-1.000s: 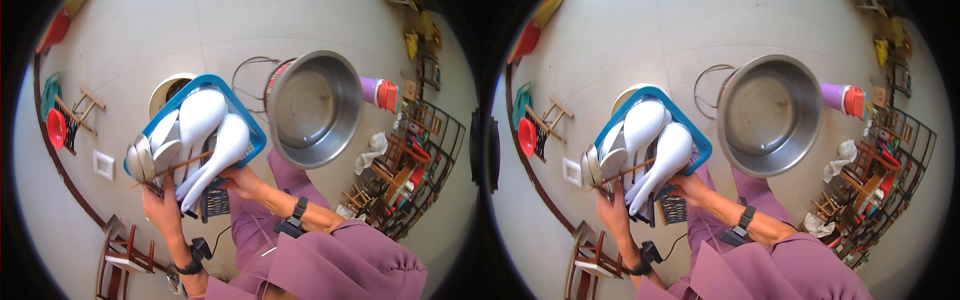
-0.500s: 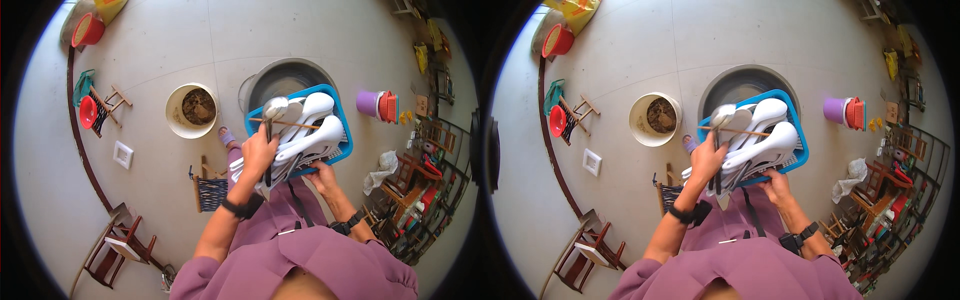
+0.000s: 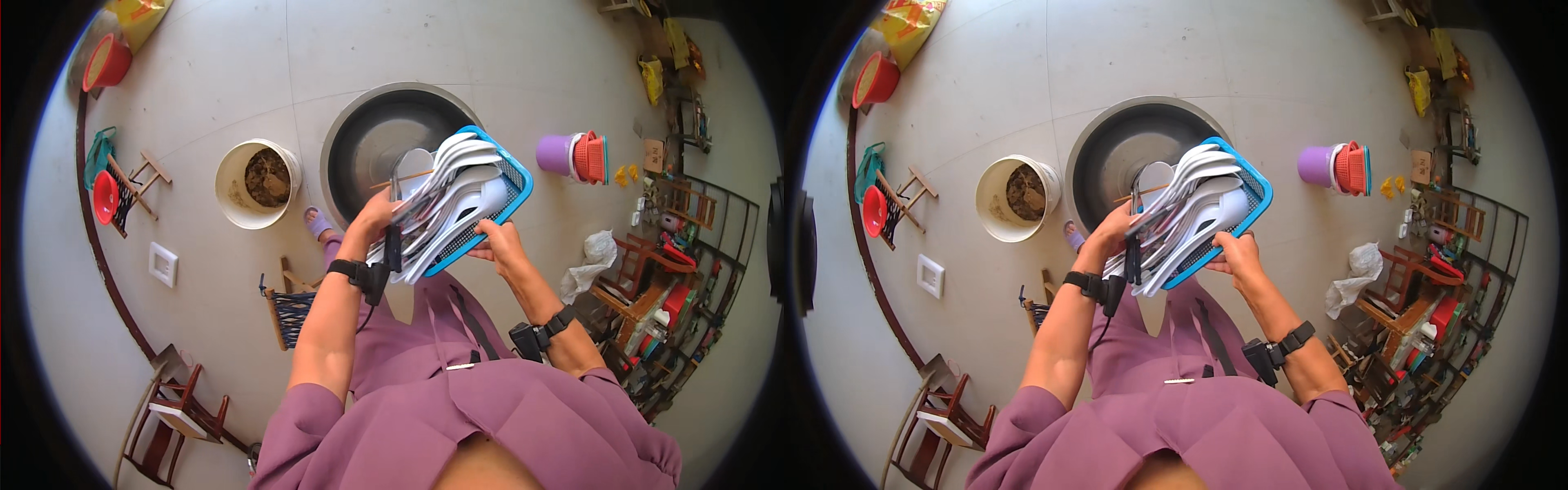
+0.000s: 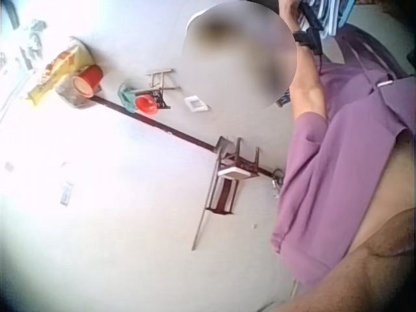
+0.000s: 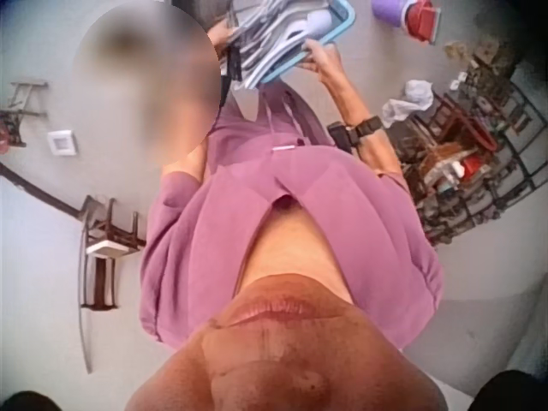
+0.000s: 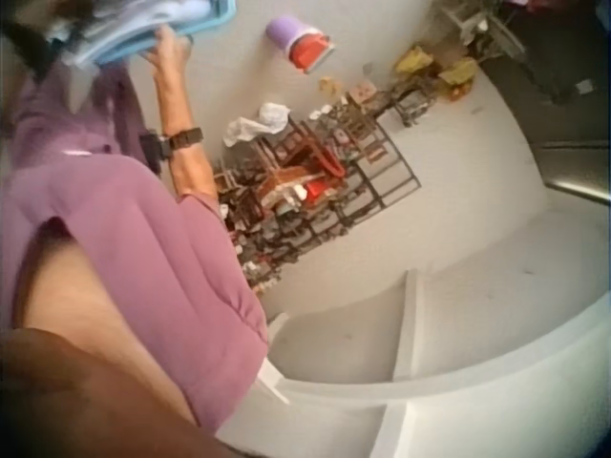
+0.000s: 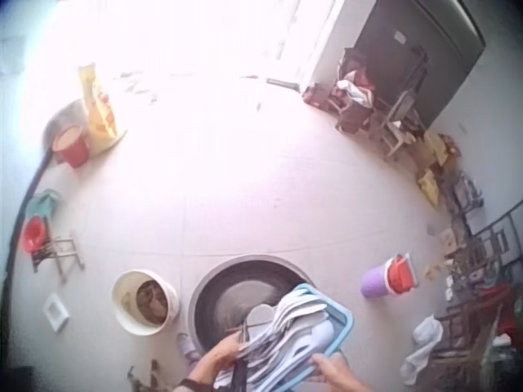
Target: Wash plastic spoons, ladles, and containers in a large metal basin filled with water under a running tap.
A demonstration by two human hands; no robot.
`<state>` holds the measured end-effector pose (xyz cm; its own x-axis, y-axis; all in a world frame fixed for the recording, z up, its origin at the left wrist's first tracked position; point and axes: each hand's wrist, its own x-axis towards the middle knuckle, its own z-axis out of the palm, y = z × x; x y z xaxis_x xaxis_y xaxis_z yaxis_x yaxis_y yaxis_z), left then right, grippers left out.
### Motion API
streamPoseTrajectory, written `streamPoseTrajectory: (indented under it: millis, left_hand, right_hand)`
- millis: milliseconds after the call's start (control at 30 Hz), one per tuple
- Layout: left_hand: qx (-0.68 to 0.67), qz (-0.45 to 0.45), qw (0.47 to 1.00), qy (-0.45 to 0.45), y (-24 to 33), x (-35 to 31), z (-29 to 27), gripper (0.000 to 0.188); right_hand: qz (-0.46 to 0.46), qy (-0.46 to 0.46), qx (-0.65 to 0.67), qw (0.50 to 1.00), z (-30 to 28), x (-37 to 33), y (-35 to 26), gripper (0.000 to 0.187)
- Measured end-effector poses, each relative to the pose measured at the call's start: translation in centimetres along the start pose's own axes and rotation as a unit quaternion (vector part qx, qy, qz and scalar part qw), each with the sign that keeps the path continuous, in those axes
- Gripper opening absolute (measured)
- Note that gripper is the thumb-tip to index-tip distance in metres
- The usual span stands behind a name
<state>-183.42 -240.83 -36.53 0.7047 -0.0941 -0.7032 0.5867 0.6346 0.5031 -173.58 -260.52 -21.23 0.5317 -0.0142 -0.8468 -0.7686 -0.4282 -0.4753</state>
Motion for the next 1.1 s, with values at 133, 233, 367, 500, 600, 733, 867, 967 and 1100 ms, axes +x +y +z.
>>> streamPoseTrajectory:
  millis: [133,233,367,500,600,733,867,967,1100]
  left_hand:
    - [0.016,-0.045,0.997,-0.059,2.3,-1.1,-0.3,0.048]
    - [-0.007,-0.097,0.993,-0.061,2.1,-1.0,-1.1,0.043]
    - [0.086,-0.074,0.993,-0.04,0.9,0.4,-1.7,0.03]
    - [0.098,-0.096,0.989,-0.052,-2.0,3.5,-4.8,0.024]
    - [0.143,-0.128,0.981,-0.031,-2.0,4.7,-5.1,0.022]
    - [0.07,-0.177,0.979,-0.068,-1.4,5.4,-6.1,0.025]
    - [0.062,-0.22,0.97,-0.085,-1.7,6.3,-8.0,0.023]
    - [0.099,-0.264,0.957,-0.069,0.1,5.4,-7.8,0.022]
    - [0.036,-0.232,0.971,-0.045,0.1,5.0,-8.5,0.024]
  right_hand:
    - [0.008,0.002,-0.093,0.996,0.0,-0.9,-1.1,0.027]
    - [-0.008,0.048,-0.129,0.99,0.1,-1.4,-1.8,0.036]
    - [-0.003,0.074,-0.184,0.98,-0.2,-0.8,-1.9,0.049]
    - [0.008,0.086,-0.217,0.972,0.1,0.3,-1.7,0.066]
    - [-0.003,0.101,-0.233,0.967,0.4,0.3,-1.8,0.073]
    - [0.0,0.096,-0.245,0.965,0.1,0.3,-2.2,0.076]
    - [-0.001,0.13,-0.308,0.942,-0.3,0.7,-2.2,0.065]
    - [-0.002,0.139,-0.318,0.938,-0.1,-0.8,-3.2,0.059]
    - [-0.064,0.192,-0.319,0.926,-1.1,-1.1,-4.0,0.07]
